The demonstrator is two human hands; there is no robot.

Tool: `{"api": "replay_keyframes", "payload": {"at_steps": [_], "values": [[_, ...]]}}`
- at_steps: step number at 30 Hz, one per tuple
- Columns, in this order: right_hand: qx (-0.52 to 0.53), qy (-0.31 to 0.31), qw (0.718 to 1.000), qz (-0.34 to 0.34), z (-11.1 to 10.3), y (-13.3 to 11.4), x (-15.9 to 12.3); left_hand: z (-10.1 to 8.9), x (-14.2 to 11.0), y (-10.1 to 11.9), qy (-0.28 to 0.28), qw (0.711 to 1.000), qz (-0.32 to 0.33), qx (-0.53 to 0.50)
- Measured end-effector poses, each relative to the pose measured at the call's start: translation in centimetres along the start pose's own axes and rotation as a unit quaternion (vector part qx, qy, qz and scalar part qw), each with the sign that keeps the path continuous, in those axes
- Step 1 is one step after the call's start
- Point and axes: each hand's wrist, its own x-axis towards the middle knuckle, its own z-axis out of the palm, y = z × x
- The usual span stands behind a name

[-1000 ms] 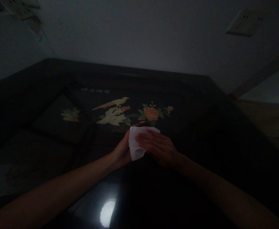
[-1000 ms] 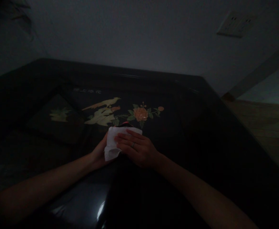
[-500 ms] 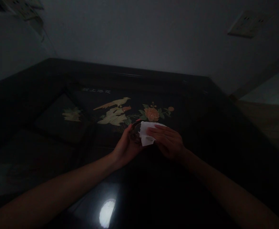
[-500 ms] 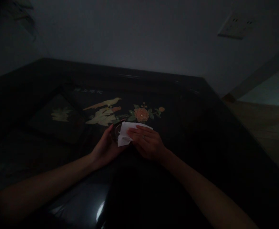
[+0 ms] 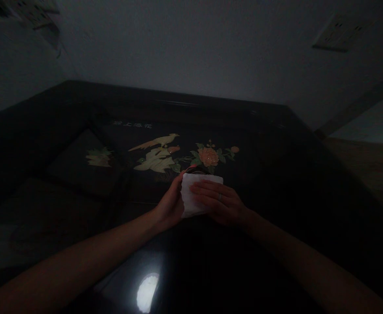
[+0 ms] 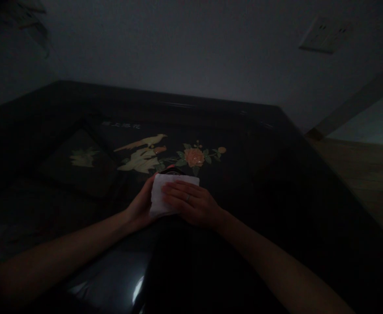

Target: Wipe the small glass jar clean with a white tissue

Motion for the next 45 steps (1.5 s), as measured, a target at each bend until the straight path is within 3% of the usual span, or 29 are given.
{"api": "replay_keyframes", "payload": {"at_steps": [4,10,16,25,31,37,45], "values": [[0.031,0.011,0.999,0.008,-0.1,0.0,-0.4,0.4,-0.2,-0.1,-0.021,0.999,0.021,0.029],[0.018,0.014,0.999,0.047,0.0,0.6,-1.4,0.2,0.2,-0.3,-0.003,0.996,0.093,0.007],[-0.011,0.022,0.998,0.054,0.1,0.6,-1.3,-0.5,0.6,-0.4,-0.02,0.997,0.074,0.0],[-0.05,-0.034,0.998,0.013,0.2,-0.7,0.2,-0.3,0.1,-0.2,-0.016,1.0,0.011,0.024],[-0.09,-0.06,0.992,0.065,0.2,-0.3,0.5,-0.6,0.4,-1.0,0.001,0.997,0.066,0.028],[-0.084,-0.046,0.988,0.12,-0.2,1.0,-0.3,-0.5,0.6,-0.5,-0.041,0.995,0.086,0.005],[-0.021,-0.024,0.999,0.044,-0.6,0.9,-0.9,-0.3,0.6,-0.1,-0.008,0.992,0.119,-0.029]]}}
